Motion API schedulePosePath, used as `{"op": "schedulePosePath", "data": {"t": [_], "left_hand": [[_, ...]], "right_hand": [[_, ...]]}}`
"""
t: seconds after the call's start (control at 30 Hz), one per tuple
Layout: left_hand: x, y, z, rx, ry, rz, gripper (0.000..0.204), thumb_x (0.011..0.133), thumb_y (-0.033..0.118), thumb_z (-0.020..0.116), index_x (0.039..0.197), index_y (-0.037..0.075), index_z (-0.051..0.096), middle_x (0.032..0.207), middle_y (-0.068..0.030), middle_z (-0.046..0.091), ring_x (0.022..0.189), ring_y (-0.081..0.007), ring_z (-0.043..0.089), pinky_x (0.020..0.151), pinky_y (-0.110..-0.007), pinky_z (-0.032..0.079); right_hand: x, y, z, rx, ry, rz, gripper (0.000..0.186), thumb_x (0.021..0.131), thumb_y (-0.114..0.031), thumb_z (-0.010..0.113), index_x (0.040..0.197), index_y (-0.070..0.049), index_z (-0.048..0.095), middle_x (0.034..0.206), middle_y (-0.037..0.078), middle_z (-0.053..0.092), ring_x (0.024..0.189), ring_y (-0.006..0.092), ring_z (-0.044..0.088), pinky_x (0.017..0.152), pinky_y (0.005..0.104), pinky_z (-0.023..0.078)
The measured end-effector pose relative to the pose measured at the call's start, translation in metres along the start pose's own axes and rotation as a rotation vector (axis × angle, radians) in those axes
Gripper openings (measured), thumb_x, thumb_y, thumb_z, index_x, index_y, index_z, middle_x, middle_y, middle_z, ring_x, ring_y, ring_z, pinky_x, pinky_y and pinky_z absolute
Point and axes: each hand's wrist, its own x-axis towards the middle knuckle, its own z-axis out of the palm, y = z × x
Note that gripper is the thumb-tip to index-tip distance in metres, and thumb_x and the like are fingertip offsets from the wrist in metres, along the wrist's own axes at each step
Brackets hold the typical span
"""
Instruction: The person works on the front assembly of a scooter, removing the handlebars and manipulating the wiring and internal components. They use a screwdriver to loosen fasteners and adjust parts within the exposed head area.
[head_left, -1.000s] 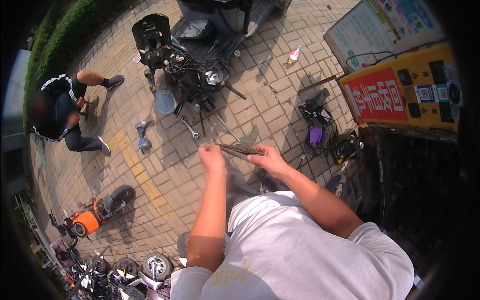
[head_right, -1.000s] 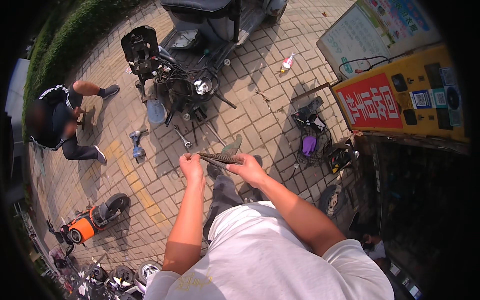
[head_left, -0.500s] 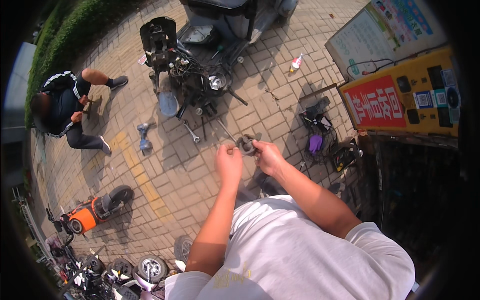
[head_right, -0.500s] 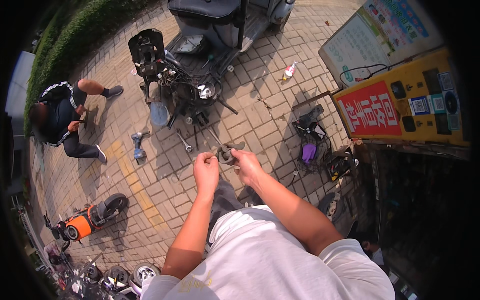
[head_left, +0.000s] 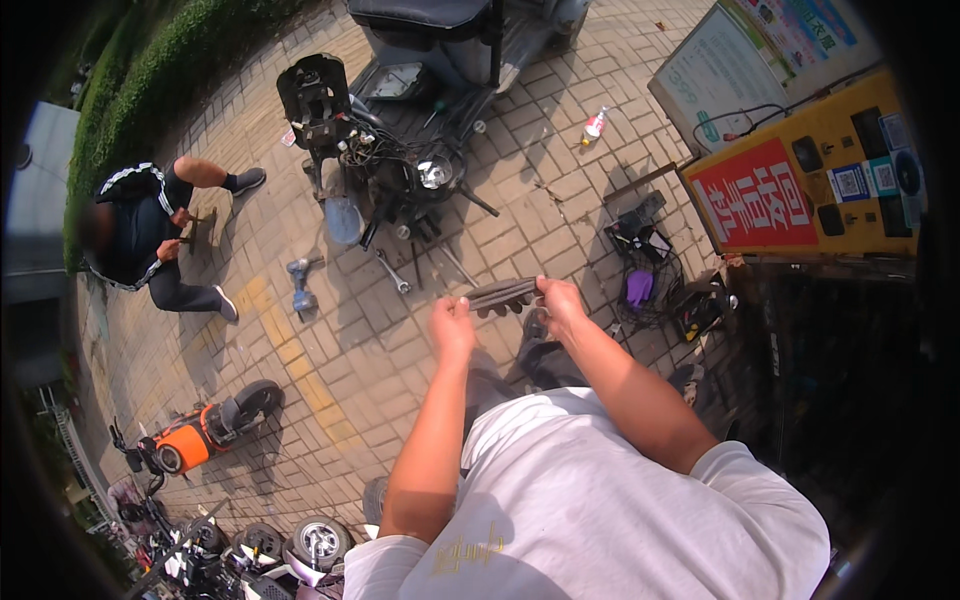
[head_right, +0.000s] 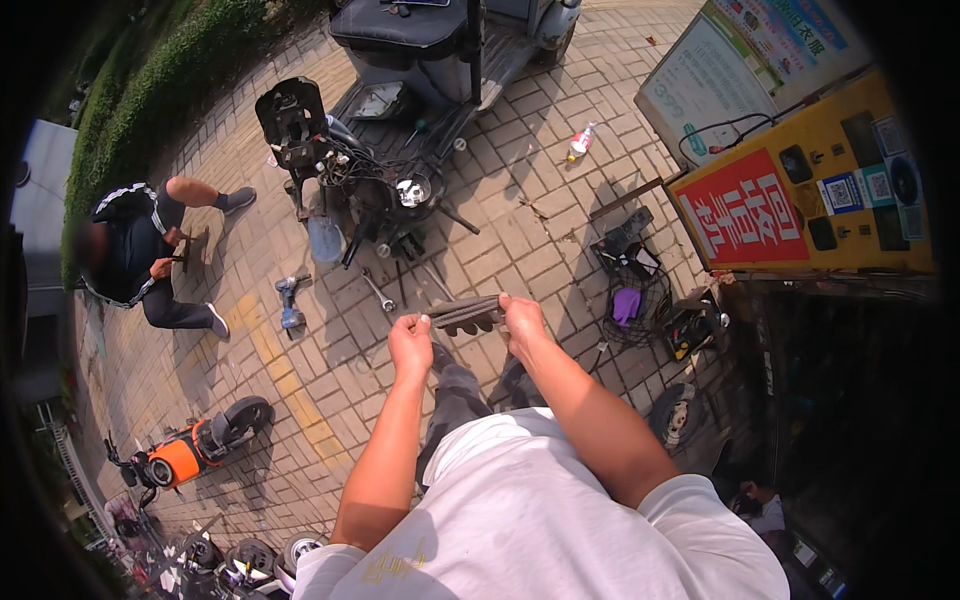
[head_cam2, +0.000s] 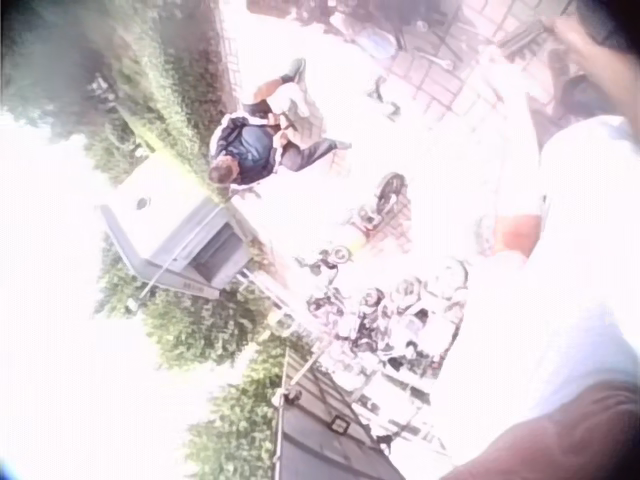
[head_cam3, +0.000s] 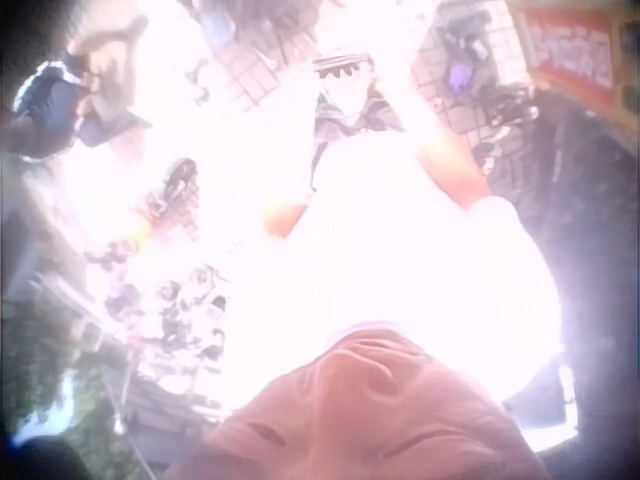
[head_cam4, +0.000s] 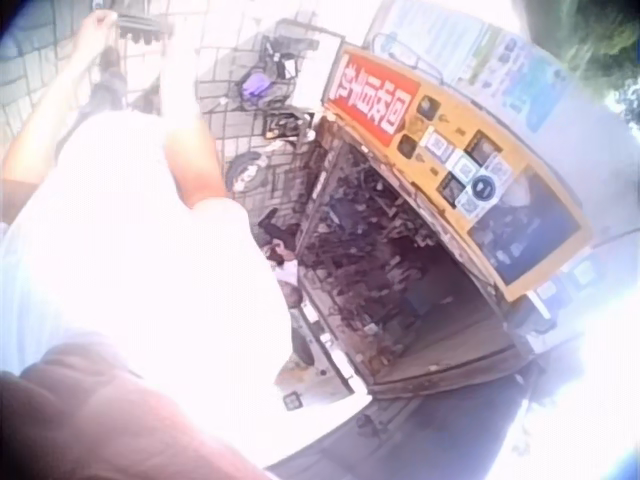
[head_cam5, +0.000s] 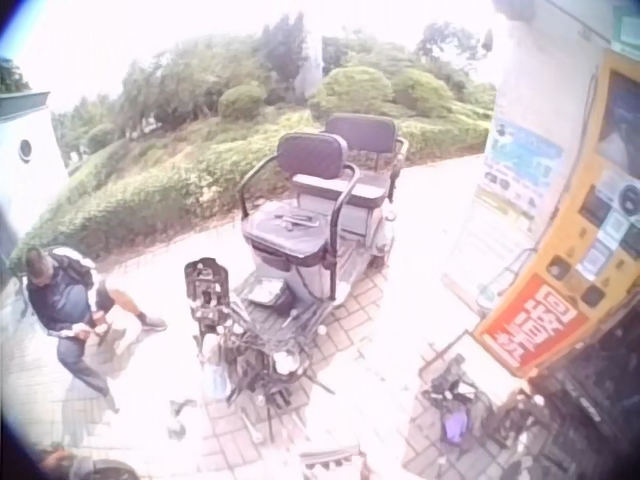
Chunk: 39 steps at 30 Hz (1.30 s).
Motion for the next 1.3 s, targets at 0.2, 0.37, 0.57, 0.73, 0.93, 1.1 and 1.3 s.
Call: {"op": "schedulePosePath", "data": {"t": [0.2,0.37,0.57,0.73,0.93,1.1,1.3], "left_hand": [[0.019,-0.008,0.018,-0.497,-0.039,-0.178,0.019,0.092,0.015,0.057,0.098,-0.003,0.06,0.091,-0.008,0.063,0.082,-0.0146,0.056,0.075,-0.03,0.044],[0.017,0.05,-0.007,-0.419,-0.071,-0.018,0.008,0.091,0.009,0.057,0.094,0.001,0.057,0.083,-0.0011,0.059,0.073,-0.0073,0.05,0.068,-0.023,0.041],[0.02,0.08,-0.012,-0.044,-0.096,0.277,0.012,0.086,0.01,0.062,0.093,0.001,0.06,0.08,-0.0024,0.061,0.072,-0.0105,0.053,0.064,-0.026,0.043],[0.023,0.087,-0.025,0.597,0.07,0.733,0.016,0.08,0.012,0.067,0.094,0.005,0.062,0.082,-0.0072,0.062,0.082,-0.0248,0.055,0.079,-0.038,0.041],[-0.011,0.128,-0.006,0.512,0.338,0.633,0.016,0.076,0.018,0.071,0.086,0.006,0.066,0.084,-0.0081,0.062,0.089,-0.0297,0.053,0.082,-0.041,0.04],[0.004,0.126,-0.008,0.092,0.05,0.065,0.025,0.078,0.018,0.073,0.09,-0.003,0.065,0.089,-0.0104,0.066,0.082,-0.0161,0.061,0.073,-0.03,0.048],[0.05,0.092,-0.018,-0.427,-0.025,0.037,0.023,0.08,0.012,0.07,0.095,-0.004,0.064,0.084,-0.0071,0.068,0.076,-0.012,0.062,0.071,-0.027,0.049]], "right_hand": [[0.024,0.038,0.008,-0.51,-0.159,-0.178,0.02,0.086,-0.025,0.064,0.086,-0.005,0.062,0.067,0.003,0.05,0.055,0.0171,0.046,0.051,0.0336,0.036],[-0.03,-0.01,0.036,-0.68,0.05,-1.266,0.023,0.075,-0.022,0.071,0.093,-0.007,0.065,0.087,0.006,0.056,0.083,0.0216,0.055,0.066,0.0364,0.039],[-0.021,-0.051,0.047,-1.169,-0.139,-1.541,0.014,0.071,-0.02,0.07,0.078,-0.009,0.067,0.083,0.004,0.058,0.089,0.0221,0.053,0.075,0.0402,0.038],[0.001,-0.08,0.036,-0.53,-0.571,-0.631,0.018,0.081,-0.014,0.066,0.09,0.001,0.069,0.078,0.01,0.067,0.065,0.0167,0.06,0.061,0.0328,0.048],[-0.001,-0.08,0.04,-0.338,-0.586,-0.506,0.018,0.083,-0.012,0.065,0.089,0.004,0.067,0.073,0.006,0.063,0.065,0.0119,0.055,0.057,0.0295,0.045],[0.0,-0.074,0.057,-0.244,-0.642,-0.49,0.018,0.086,-0.012,0.063,0.096,0.003,0.065,0.079,0.004,0.063,0.067,0.0096,0.052,0.057,0.027,0.042],[-0.001,-0.09,0.075,-0.261,-0.706,-0.354,0.018,0.087,-0.012,0.063,0.098,0.002,0.064,0.084,0.004,0.064,0.073,0.011,0.054,0.066,0.0277,0.044]]}}
